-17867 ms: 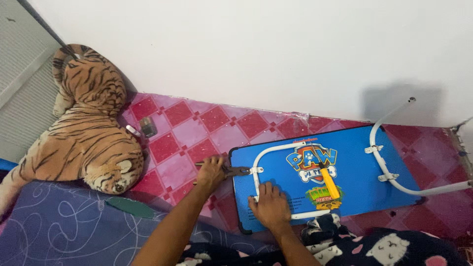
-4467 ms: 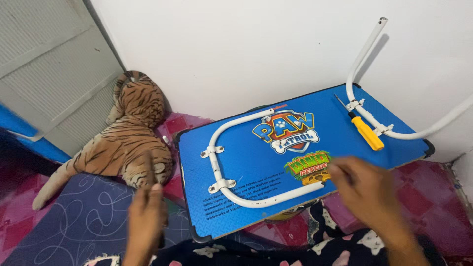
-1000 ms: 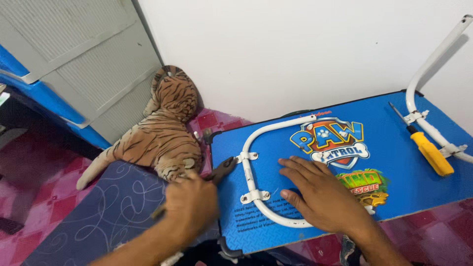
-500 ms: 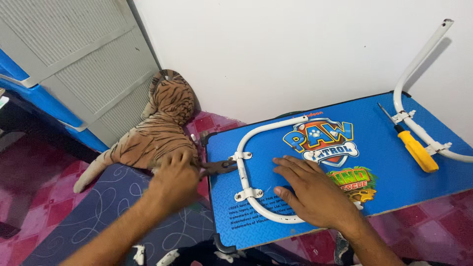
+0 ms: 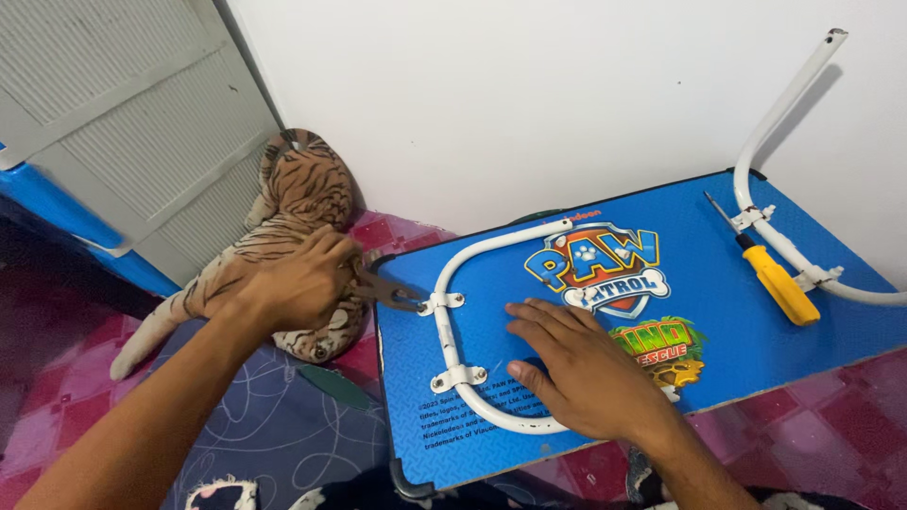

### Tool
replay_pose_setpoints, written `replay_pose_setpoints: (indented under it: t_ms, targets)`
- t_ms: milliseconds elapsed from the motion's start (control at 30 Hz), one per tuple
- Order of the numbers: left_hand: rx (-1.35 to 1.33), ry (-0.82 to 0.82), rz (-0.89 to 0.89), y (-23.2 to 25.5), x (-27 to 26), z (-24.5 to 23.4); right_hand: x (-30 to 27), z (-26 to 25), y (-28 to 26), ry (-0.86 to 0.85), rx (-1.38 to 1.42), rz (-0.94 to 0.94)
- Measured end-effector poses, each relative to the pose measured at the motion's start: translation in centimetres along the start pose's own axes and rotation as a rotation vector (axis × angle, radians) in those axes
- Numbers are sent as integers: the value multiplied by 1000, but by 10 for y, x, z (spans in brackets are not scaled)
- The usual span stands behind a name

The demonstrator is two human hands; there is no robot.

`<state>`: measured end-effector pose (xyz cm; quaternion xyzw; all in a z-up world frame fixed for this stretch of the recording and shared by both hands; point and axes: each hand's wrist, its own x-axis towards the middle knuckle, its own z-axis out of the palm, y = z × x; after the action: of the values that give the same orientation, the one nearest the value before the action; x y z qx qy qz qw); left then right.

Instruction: The person sits on the floor with a small children's folding table upside down in their lap. They use pliers to loosen and turn bolts on the white metal frame brackets, briefly use a screwdriver, reposition the table, and continue tightening the bracket bolts by hand and with pliers.

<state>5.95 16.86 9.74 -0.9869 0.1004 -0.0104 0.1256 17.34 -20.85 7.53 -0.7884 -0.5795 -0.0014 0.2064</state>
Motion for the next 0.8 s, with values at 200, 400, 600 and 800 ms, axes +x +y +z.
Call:
replay_pose_setpoints:
  t_ms: [200, 400, 600, 800]
  targets:
    - [61, 17, 167, -8, 29, 2, 0, -1, -1, -8, 3, 20]
    - [273, -13, 347, -25, 45, -1, 0, -1, -1, -15, 5, 18]
    - [340, 7, 412, -29, 69, 2, 1, -1, -2, -20, -19, 24]
    - [359, -48, 517, -32, 90, -7, 2, -2, -3, -8, -10, 15]
